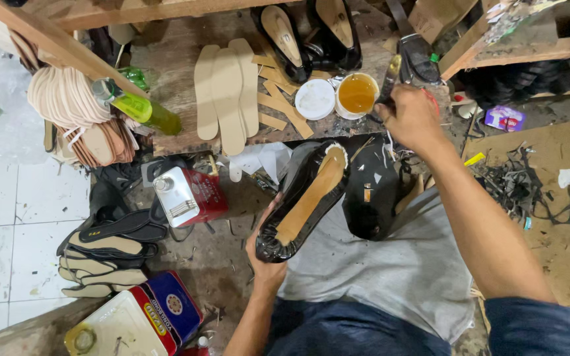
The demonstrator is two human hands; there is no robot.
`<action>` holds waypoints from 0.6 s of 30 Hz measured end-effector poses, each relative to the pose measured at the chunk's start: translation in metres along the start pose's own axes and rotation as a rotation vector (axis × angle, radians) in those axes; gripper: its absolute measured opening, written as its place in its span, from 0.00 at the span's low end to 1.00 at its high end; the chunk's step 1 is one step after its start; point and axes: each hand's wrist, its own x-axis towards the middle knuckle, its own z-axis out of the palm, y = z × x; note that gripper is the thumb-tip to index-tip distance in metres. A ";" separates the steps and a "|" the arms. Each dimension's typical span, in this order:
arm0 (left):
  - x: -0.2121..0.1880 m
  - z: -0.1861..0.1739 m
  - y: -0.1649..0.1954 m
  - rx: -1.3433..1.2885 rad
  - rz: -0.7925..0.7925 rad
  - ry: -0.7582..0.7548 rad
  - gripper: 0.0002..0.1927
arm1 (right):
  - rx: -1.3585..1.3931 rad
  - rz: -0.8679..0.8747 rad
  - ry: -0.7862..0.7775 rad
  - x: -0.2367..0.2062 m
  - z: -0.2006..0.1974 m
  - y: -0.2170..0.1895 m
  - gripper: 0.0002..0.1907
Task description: The person applies glue to the sole of a black high-heeled shoe using a brush. They repeatedly dip the brush into a container and spread the adhesive along the shoe's edge, then place the shoe on a shelf and repeat the process on another shoe.
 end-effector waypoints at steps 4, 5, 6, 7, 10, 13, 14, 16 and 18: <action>0.021 0.017 0.023 0.139 0.242 -0.040 0.30 | 0.928 0.177 0.149 -0.042 -0.047 -0.042 0.08; 0.026 0.021 0.028 0.177 0.295 -0.052 0.29 | 0.993 0.132 0.182 -0.060 -0.058 -0.054 0.07; 0.031 0.026 0.032 0.171 0.323 -0.059 0.28 | 1.052 0.090 0.219 -0.077 -0.067 -0.067 0.07; 0.035 0.031 0.035 0.164 0.352 -0.068 0.27 | 1.033 0.074 0.239 -0.090 -0.073 -0.079 0.08; 0.042 0.042 0.043 0.171 0.422 -0.106 0.23 | 0.961 0.038 0.305 -0.108 -0.082 -0.104 0.10; 0.042 0.049 0.050 0.177 0.471 -0.129 0.22 | 0.777 -0.025 0.365 -0.113 -0.089 -0.116 0.10; 0.041 0.050 0.052 0.178 0.486 -0.133 0.22 | 0.658 -0.080 0.372 -0.114 -0.093 -0.117 0.10; 0.041 0.050 0.054 0.175 0.485 -0.145 0.20 | 0.537 -0.138 0.356 -0.116 -0.105 -0.118 0.09; 0.040 0.049 0.056 0.172 0.495 -0.162 0.18 | 0.530 -0.128 0.306 -0.117 -0.116 -0.117 0.09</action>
